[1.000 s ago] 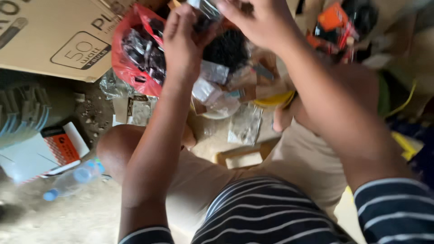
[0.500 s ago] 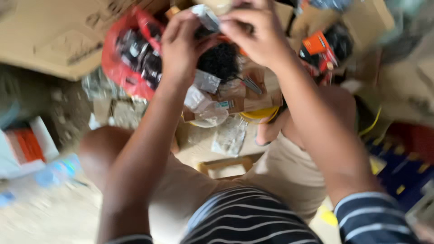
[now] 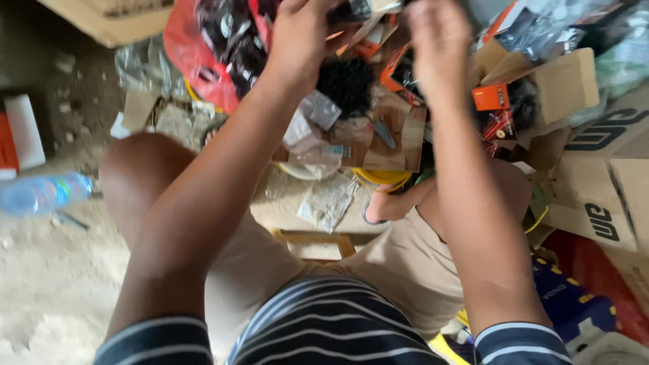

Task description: The person sorts through small plastic bags containing black screws and other hardware components, picking up and moving the bags within a cardboard box.

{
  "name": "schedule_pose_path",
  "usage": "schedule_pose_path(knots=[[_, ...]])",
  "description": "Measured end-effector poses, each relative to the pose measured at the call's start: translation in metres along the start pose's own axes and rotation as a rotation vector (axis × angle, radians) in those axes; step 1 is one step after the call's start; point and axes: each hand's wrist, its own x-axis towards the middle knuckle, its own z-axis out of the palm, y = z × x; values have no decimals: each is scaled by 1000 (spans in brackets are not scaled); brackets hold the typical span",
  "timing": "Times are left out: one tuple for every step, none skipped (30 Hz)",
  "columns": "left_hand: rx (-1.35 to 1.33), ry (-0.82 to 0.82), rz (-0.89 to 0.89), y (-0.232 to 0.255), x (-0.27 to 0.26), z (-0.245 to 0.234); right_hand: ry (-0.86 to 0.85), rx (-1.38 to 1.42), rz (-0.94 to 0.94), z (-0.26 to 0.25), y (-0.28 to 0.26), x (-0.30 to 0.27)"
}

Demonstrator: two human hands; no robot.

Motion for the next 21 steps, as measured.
schedule_pose_path(knots=[[6, -16, -1, 8, -6, 3, 16, -2, 1, 9, 15, -1], [47, 0, -13, 17, -12, 5, -107, -75, 87, 19, 29, -2], [88, 19, -23, 26, -18, 5, -233, -146, 169, 31, 43, -3], [93, 6, -22, 23, -17, 4, -219, -146, 171, 41, 46, -9], [45, -18, -7, 22, -17, 3, -311, -265, 201, 52, 49, -12], [-2, -42, 7, 21, -17, 3, -401, -384, 231, 63, 52, -16], [2, -57, 14, 18, -16, 1, -384, -383, 228, 73, 70, -27], [-11, -64, 20, 15, -15, -1, -395, -459, 172, 84, 89, -38], [-25, -69, 28, 13, -13, -3, -408, -534, 113, 97, 107, -47], [-20, -81, 38, 12, -13, -4, -392, -533, 107, 105, 122, -55], [-12, -63, 18, 11, -13, -5, -390, -714, -31, 114, 137, -62], [-4, -45, -2, 10, -13, -6, -383, -895, -170, 124, 153, -68], [-2, -54, 7, 7, -10, -6, -370, -896, -174, 127, 157, -70], [19, -1, -47, 5, -6, -7, -510, -880, -47, 130, 162, -72], [41, 53, -99, 2, -2, -8, -647, -857, 79, 133, 167, -74], [44, 45, -88, 4, -3, -6, -633, -857, 73, 133, 163, -70], [31, 51, -97, 5, -5, -5, -626, -818, 68, 132, 159, -72], [18, 57, -107, 5, -7, -4, -619, -780, 63, 132, 155, -73], [19, 53, -100, 6, -6, -4, -612, -781, 59, 133, 159, -70], [19, 50, -95, 6, -5, -4, -585, -695, 91, 135, 163, -68], [17, 52, -94, 6, -6, -5, -563, -609, 124, 136, 168, -69]])
